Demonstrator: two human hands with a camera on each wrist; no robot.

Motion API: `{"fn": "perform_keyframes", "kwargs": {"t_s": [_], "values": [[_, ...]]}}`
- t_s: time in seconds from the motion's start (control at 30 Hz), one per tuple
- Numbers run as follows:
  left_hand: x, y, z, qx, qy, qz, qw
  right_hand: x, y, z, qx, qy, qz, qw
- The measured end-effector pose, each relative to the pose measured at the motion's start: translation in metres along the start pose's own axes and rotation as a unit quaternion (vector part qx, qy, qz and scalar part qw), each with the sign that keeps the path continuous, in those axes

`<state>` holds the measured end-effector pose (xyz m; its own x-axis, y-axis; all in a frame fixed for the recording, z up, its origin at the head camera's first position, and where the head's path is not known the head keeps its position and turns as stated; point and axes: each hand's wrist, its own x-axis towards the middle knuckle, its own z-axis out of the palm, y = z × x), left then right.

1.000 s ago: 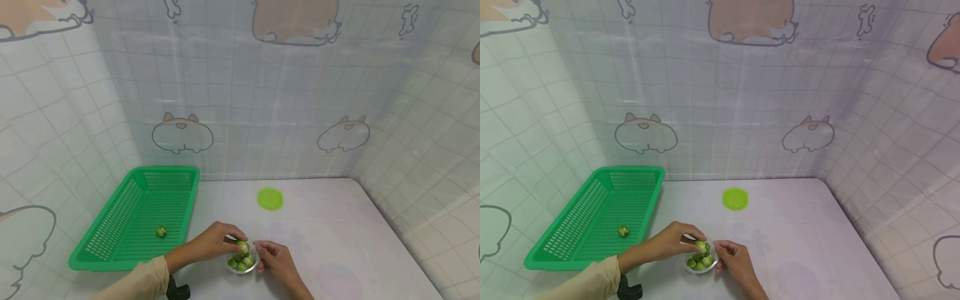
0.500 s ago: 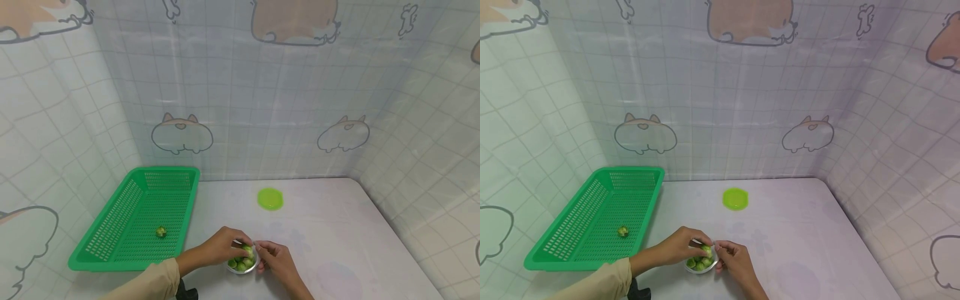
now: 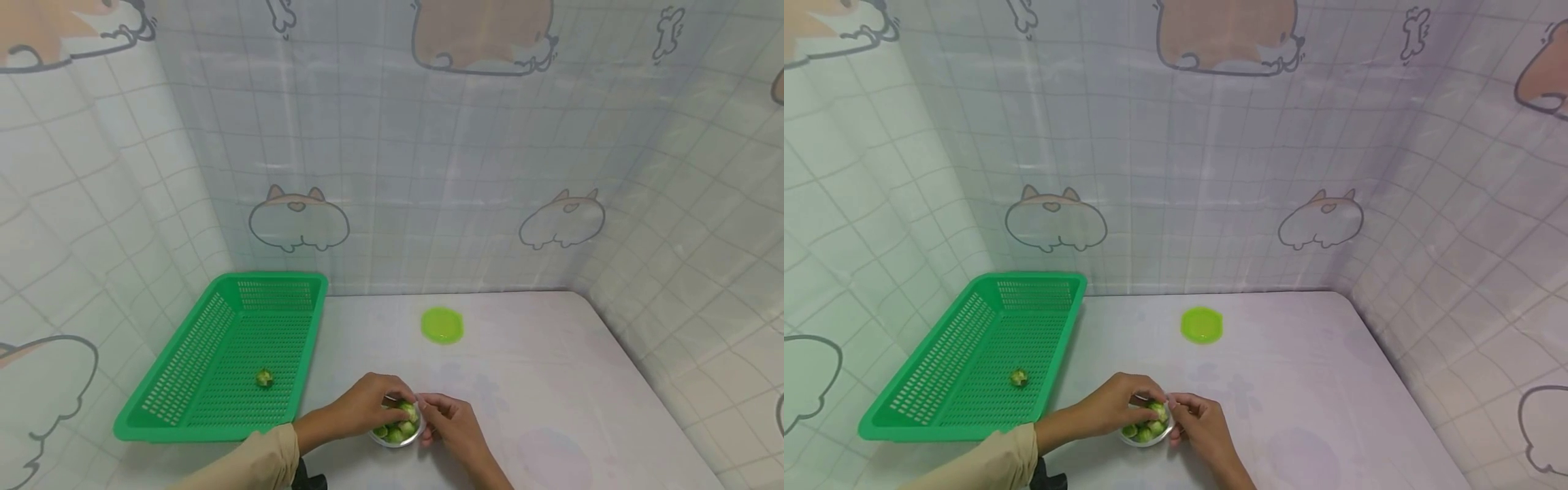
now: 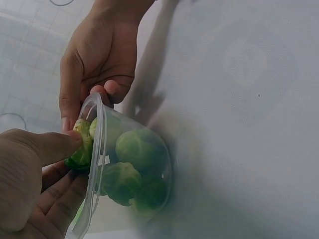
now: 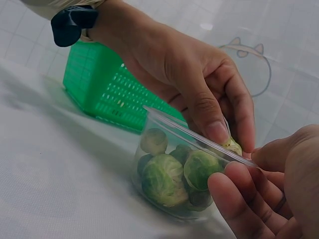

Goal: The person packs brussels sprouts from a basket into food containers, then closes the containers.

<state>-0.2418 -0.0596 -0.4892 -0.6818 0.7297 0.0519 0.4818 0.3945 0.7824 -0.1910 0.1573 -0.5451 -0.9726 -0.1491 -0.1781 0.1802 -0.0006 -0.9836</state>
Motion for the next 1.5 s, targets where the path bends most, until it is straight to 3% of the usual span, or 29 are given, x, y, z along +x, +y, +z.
{"fn": "perform_keyframes", "kwargs": {"t_s": [0.53,0.8,0.97,1.5], "values": [[0.0,-0.001,-0.003,0.009,0.01,-0.007,0.9999,0.0,-0.003,0.0,0.0,-0.001,-0.002,1.0],[-0.004,-0.002,-0.011,0.015,0.006,-0.013,0.9998,0.0,-0.002,-0.001,-0.001,-0.003,-0.004,1.0],[-0.01,-0.003,-0.016,0.012,0.017,0.0,0.9998,0.0,-0.001,-0.002,-0.003,-0.001,0.007,1.0],[-0.036,-0.005,-0.058,0.043,0.091,0.007,0.9948,-0.003,0.001,0.002,-0.006,0.005,-0.004,1.0]]}}
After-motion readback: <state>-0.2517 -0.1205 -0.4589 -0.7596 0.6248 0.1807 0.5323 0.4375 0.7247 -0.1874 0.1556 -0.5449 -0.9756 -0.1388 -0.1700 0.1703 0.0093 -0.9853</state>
